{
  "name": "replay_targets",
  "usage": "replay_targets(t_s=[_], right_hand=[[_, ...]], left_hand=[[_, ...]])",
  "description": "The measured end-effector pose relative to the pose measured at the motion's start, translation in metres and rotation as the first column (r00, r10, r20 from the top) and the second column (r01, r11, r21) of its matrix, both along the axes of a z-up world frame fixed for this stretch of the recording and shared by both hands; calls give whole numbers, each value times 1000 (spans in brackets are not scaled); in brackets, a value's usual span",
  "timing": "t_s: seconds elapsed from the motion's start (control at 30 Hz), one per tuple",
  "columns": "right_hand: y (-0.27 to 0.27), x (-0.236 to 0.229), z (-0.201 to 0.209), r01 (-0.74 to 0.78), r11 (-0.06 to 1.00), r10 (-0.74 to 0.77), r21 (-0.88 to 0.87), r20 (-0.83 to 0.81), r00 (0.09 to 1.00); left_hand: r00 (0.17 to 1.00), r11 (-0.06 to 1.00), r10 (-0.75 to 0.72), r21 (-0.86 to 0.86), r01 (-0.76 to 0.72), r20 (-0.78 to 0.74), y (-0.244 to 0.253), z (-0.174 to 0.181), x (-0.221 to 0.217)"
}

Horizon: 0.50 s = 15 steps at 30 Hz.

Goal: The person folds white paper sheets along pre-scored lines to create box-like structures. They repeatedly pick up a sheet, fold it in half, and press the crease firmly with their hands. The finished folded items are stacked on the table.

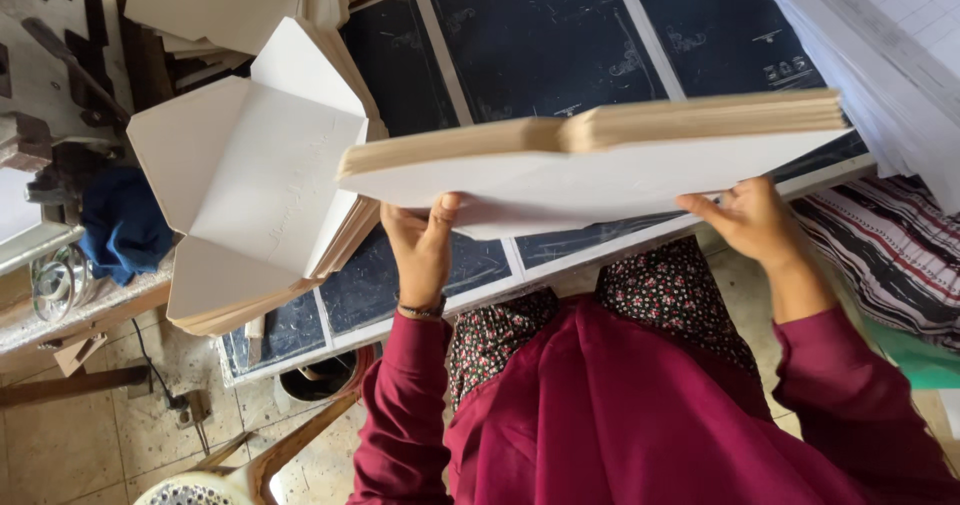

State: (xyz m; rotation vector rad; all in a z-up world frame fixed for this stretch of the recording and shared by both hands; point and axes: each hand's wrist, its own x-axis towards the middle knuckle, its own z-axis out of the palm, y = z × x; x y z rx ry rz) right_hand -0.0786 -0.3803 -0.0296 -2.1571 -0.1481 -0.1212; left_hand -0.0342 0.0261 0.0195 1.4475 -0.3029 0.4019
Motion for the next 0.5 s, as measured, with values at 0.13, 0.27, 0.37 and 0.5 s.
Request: replay_targets(t_s=[0.13, 0.27, 0.37, 0.5], right_hand=[[24, 2, 13, 42, 913, -75, 406, 65, 995], [3, -2, -31, 249, 969, -249, 3, 38, 968], [22, 1, 38, -30, 953, 53, 300, -69, 996], [15, 5, 13, 69, 938, -74, 339, 2, 997]], left_hand=[[993, 986, 73, -143, -85, -88, 4, -13, 4], [978, 975, -150, -186, 122, -146, -13, 5, -4], [982, 992, -128, -6, 128, -139, -10, 23, -3], [979, 999, 31, -13, -34, -199, -15, 5, 2]])
